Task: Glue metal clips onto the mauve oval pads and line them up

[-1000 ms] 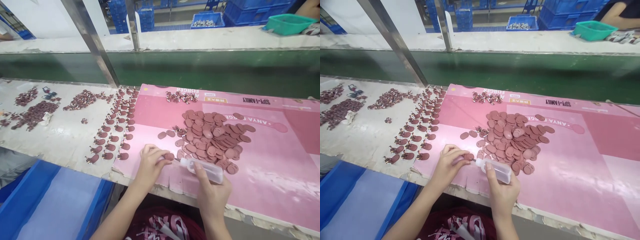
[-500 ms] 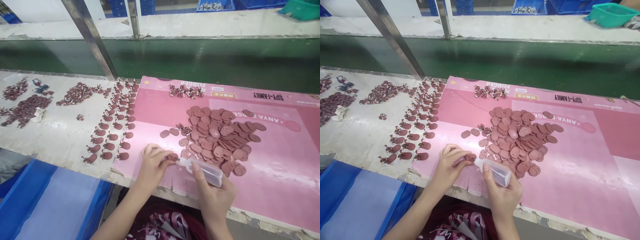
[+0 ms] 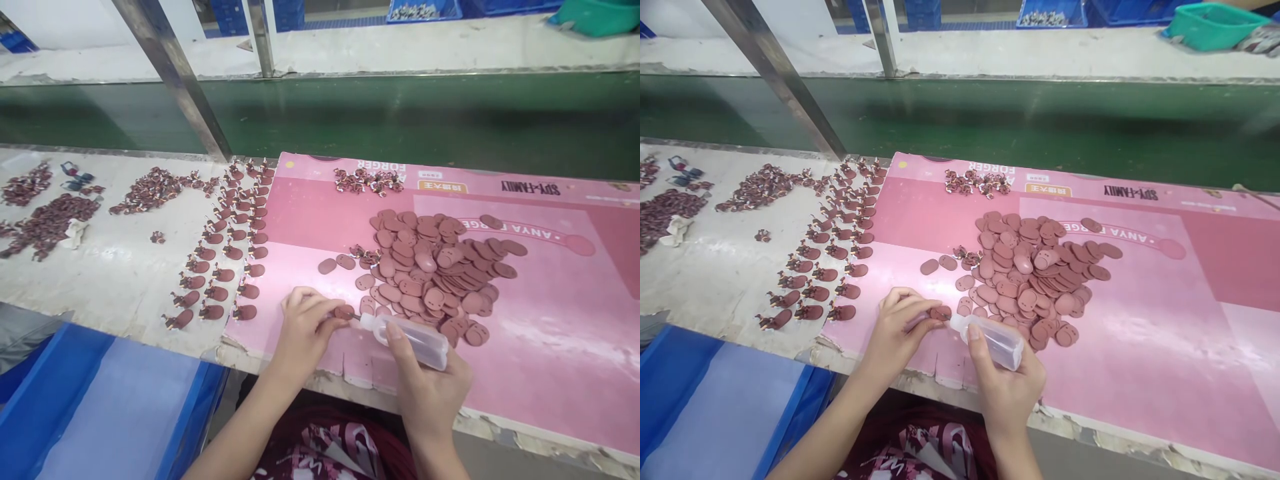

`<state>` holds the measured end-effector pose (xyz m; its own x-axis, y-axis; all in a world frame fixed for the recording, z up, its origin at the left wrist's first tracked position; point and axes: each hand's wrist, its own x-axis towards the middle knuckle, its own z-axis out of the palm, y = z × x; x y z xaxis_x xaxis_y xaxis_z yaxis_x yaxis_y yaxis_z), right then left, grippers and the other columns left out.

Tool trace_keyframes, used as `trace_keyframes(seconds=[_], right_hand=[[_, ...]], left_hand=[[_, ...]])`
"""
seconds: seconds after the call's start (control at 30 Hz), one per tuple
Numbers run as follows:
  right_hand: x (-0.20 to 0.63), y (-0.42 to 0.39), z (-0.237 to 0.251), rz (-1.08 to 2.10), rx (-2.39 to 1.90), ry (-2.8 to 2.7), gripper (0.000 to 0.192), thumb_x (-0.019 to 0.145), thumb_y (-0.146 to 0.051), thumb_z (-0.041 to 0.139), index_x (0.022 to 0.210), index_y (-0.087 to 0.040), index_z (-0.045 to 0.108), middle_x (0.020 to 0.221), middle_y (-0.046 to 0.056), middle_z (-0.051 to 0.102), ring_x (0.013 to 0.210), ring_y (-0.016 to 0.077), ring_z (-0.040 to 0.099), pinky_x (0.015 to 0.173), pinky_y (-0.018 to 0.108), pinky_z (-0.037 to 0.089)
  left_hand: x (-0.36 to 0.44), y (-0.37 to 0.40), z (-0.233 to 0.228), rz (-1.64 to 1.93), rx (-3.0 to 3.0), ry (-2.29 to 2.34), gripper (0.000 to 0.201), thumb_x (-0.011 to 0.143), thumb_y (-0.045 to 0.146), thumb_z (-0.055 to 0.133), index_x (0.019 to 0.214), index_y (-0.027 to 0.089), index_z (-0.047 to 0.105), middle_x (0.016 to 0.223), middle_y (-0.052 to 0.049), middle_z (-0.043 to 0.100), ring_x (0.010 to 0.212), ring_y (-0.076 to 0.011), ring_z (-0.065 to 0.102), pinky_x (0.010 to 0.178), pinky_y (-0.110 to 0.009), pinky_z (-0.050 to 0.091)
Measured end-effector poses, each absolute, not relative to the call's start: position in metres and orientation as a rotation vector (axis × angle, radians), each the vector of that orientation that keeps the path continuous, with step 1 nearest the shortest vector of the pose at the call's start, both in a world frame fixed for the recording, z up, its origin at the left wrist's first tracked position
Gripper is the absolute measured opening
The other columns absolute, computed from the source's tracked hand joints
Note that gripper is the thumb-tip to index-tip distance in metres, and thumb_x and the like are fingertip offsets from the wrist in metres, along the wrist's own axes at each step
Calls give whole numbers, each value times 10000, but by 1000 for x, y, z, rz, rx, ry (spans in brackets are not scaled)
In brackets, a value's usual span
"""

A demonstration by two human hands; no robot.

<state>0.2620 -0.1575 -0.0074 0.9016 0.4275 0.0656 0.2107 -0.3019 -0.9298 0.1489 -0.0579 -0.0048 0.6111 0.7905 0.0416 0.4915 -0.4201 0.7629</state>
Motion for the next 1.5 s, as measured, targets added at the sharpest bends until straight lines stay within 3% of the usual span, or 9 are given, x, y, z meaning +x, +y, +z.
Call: trace_keyframes(seconds=[0.63,1.5], right_hand=[[262,-156,-3,198,-1881,-565,279,696,-438,713,670,-160,722,566,40,679,471,170,604,454,245,466],[263,-162,-9,240,-1920,-457,348,646,-502,728,649,-156,701,549,47,656,470,183,596,459,263,459]], left_hand=[[149,-58,-6,554,2122,1010,176,785,153,725,905,281,718,826,39,745,879,-208,536,838,-393,421],[149,-61,-12,672,2132,1012,197,733,143,762,891,256,724,781,37,729,844,-192,538,808,-345,419]])
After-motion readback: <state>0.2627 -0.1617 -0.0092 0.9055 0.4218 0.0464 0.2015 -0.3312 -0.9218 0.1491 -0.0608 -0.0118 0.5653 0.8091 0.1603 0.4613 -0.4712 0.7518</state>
